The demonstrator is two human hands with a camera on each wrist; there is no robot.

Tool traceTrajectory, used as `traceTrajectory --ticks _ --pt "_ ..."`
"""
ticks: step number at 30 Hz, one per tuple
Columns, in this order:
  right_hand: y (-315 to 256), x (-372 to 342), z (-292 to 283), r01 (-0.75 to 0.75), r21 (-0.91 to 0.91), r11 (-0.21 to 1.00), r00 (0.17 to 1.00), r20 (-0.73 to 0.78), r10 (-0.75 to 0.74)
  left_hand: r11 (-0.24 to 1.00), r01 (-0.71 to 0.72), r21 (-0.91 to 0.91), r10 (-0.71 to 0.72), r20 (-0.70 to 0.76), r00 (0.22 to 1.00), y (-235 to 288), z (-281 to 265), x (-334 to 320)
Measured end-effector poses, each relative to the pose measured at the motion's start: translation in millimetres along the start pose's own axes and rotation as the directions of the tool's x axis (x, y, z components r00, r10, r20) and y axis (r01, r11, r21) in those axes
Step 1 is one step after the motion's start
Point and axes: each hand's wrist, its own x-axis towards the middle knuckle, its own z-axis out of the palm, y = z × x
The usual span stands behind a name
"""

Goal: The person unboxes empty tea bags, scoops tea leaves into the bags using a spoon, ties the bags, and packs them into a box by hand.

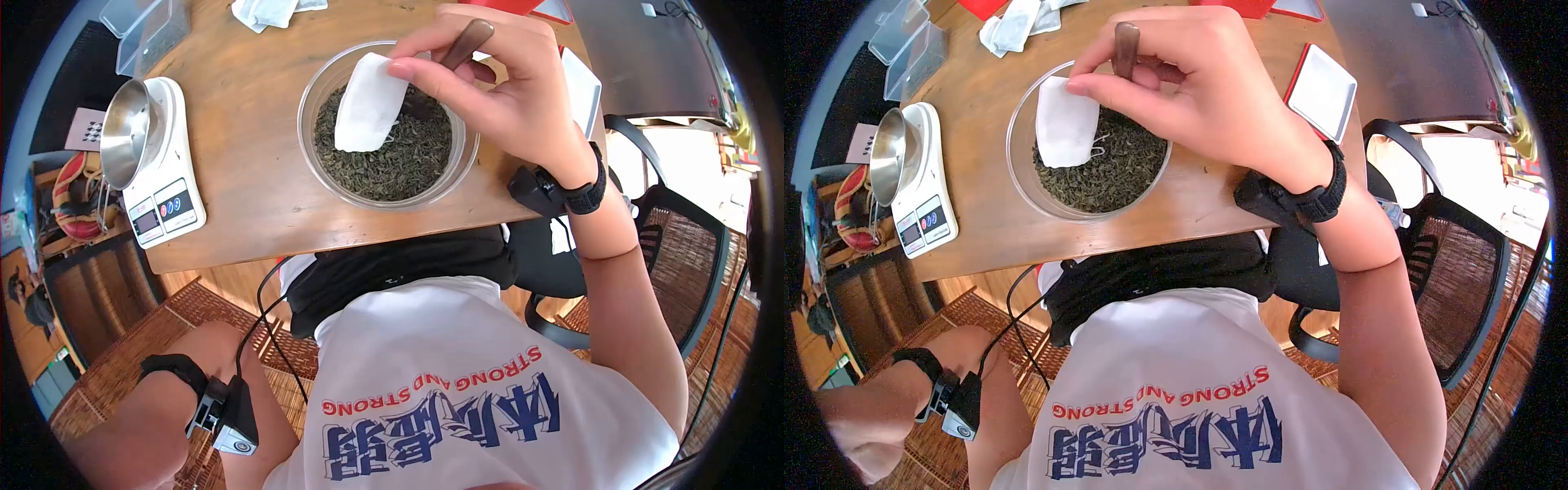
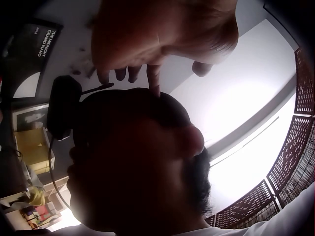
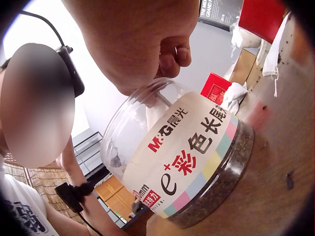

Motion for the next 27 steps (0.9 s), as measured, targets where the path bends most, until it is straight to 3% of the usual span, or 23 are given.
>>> traceTrajectory --ticks 3,5,7,9,20,21,23,27 --pt "-3 -2 2 -0.046 0.051 0.998 0.999 -0.026 0.048 0.999 0.031 -0.008 -0.031 0.019 0.999 -3 3 4" --pt "-1 -1 2 -0.05 0.079 0.996 0.998 -0.041 0.054 0.999 0.039 -0.013 -0.039 0.033 0.999 32 -19 -5" --pt "-1 -1 3 -0.021 0.053 0.998 0.999 -0.028 0.022 0.999 0.051 -0.011 -0.05 0.038 0.998 9 -6 2" --pt "-3 0 2 -0.027 0.011 1.0 1.0 -0.011 0.027 0.999 0.039 -0.007 -0.039 0.04 0.998 30 -16 1" --pt "-1 0 1 0.005 -0.045 0.999 1.0 0.002 -0.005 0.997 0.07 -0.028 -0.068 0.072 0.995 8 -9 -1" --pt "0 0 2 0.009 -0.038 0.999 1.0 -0.003 -0.009 0.998 0.062 -0.031 -0.06 0.073 0.996 14 -17 -4" --pt "-1 0 -1 0.013 -0.038 0.999 1.0 -0.001 -0.013 0.998 0.05 -0.038 -0.048 0.071 0.996 79 -65 -27" --pt "3 -1 1 -0.019 -0.011 1.0 1.0 -0.01 0.019 0.998 0.055 -0.042 -0.051 0.088 0.995 60 -50 -16"
